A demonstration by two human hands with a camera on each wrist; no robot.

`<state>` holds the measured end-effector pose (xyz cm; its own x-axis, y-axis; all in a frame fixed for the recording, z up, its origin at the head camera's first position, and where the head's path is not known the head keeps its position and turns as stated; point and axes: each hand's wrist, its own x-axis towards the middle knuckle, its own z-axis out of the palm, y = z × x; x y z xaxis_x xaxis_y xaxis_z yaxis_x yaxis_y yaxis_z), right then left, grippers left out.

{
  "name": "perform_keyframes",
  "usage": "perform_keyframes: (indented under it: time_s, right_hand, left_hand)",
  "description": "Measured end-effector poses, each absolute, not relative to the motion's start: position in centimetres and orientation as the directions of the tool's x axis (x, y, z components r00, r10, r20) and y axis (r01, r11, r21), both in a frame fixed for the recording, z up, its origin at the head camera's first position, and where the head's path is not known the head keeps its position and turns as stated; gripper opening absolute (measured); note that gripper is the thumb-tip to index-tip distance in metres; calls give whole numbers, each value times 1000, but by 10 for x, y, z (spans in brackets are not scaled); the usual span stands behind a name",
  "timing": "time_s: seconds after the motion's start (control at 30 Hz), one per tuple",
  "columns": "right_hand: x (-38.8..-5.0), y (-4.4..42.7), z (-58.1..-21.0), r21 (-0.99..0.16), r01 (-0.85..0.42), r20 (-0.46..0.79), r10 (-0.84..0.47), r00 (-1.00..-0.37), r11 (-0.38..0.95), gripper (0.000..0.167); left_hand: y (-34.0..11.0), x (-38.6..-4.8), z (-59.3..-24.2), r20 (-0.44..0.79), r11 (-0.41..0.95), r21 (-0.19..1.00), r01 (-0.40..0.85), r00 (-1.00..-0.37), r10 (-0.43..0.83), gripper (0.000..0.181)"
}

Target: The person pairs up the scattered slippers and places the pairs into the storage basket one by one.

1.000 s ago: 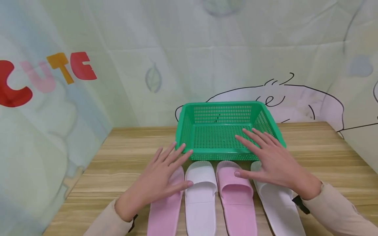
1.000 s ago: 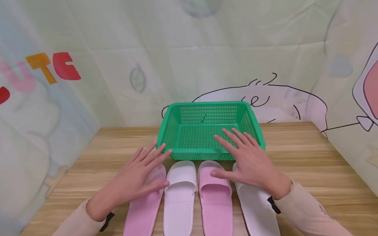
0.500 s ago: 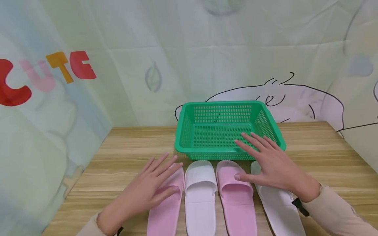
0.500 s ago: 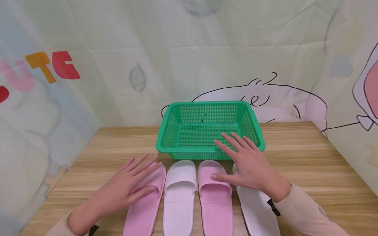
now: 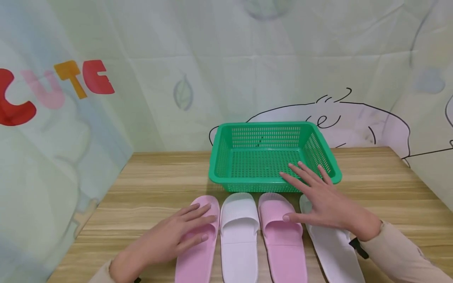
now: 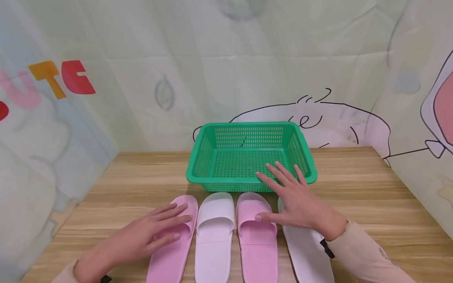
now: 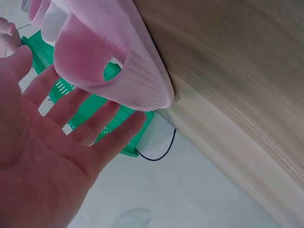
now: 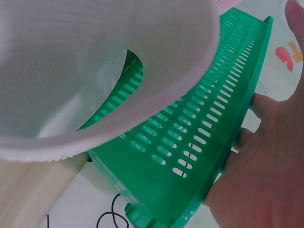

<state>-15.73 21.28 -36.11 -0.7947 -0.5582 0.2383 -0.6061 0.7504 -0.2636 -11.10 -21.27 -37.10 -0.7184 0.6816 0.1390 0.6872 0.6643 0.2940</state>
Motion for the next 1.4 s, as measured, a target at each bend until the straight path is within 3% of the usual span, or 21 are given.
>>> perform_keyframes:
  time_s: [0.47, 0.7, 0.8, 1.03, 1.27, 1.4]
  right_hand:
    - [-166, 215, -366, -256, -626, 249, -576, -779, 736, 99]
    - [-169, 212, -366, -253, -630, 241, -583, -776, 734, 99]
    - [-169, 212, -366, -251, -633, 240, -587, -773, 732, 99]
    - [-171, 211, -364, -226, -636, 231, -594, -771, 738, 102]
    - [-171, 212, -365, -212, -624, 203, -591, -781, 752, 106]
    - [-168, 216, -367, -202, -614, 194, -583, -789, 763, 109]
  left_hand:
    - [-219, -104, -369, 117, 687, 309, 658, -743, 659, 46]
    - [-229, -105, -368, 142, 683, 171, 710, -703, 696, 46]
    - [-233, -105, -367, 139, 674, 140, 725, -688, 712, 56]
    - [-237, -105, -367, 97, 665, 96, 740, -672, 734, 100]
    - [-234, -105, -370, 44, 687, 94, 721, -692, 721, 104]
    - [-230, -108, -374, 75, 666, 49, 745, -667, 741, 106]
